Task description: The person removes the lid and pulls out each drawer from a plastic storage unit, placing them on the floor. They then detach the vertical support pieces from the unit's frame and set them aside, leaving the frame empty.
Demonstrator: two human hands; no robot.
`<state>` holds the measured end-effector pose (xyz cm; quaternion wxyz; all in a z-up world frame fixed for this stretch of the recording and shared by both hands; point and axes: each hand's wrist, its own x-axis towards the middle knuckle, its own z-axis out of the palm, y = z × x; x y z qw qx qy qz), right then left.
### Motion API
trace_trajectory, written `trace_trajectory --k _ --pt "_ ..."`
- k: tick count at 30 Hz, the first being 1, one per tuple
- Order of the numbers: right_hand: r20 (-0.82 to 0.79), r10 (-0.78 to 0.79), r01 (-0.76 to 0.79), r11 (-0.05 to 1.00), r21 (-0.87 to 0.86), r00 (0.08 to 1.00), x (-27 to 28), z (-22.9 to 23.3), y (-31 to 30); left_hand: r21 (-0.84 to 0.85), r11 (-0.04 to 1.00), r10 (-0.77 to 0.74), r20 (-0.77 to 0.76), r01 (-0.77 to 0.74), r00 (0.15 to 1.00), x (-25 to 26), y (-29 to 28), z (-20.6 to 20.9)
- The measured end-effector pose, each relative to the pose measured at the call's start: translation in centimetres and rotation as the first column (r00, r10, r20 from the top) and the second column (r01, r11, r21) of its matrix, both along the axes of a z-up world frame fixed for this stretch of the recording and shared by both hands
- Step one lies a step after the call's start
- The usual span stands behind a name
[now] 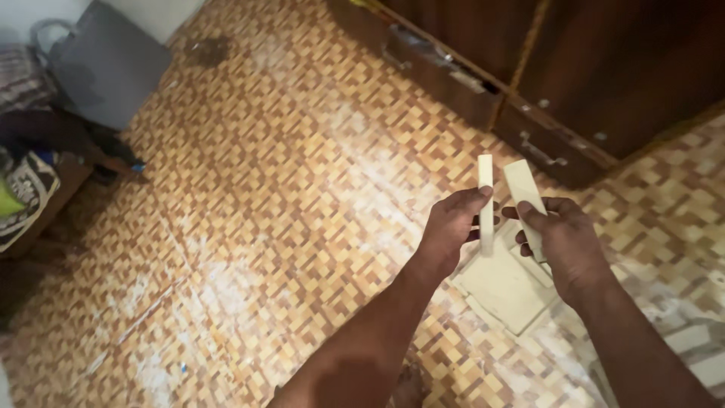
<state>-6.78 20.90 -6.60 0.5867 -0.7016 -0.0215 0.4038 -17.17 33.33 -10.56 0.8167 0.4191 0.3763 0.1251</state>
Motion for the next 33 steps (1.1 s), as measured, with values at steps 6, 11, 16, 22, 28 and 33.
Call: trace_trajectory --k 6,11,16,22,28,33 --pt "-0.261 -0.025 0.044 0.997 0.067 0.965 -1.7 -6.1 2.5 -0.071 0.988 0.133 -0.067 -0.138 0.989 -3.9 1.9 -3.9" --pt "-0.44 0.01 0.043 0.993 0.109 0.898 -2.1 -11.0 3.2 -0.018 0.98 0.192 -0.142 -0.196 0.971 -7.6 2.6 -7.4" --pt "-0.416 0.078 -0.035 0.993 0.111 0.906 -1.6 -16.0 3.1 0.006 0.975 0.22 -0.101 -0.221 0.97 -8.6 2.1 -11.7" --pt "-0.314 0.131 -0.159 0.985 -0.063 0.94 -1.4 -19.7 2.2 0.016 0.985 0.174 -0.181 -0.174 0.968 -9.0 1.1 -14.4" --pt "-0.349 0.084 -0.141 0.98 -0.141 0.933 -2.2 -23.0 0.8 -0.013 0.993 0.11 -0.215 -0.115 0.97 -8.4 0.3 -18.6" --pt "-0.355 0.053 -0.109 0.984 -0.141 0.934 -2.0 -27.1 -0.5 -0.028 0.986 0.154 -0.185 -0.162 0.97 -7.3 -0.4 -24.5"
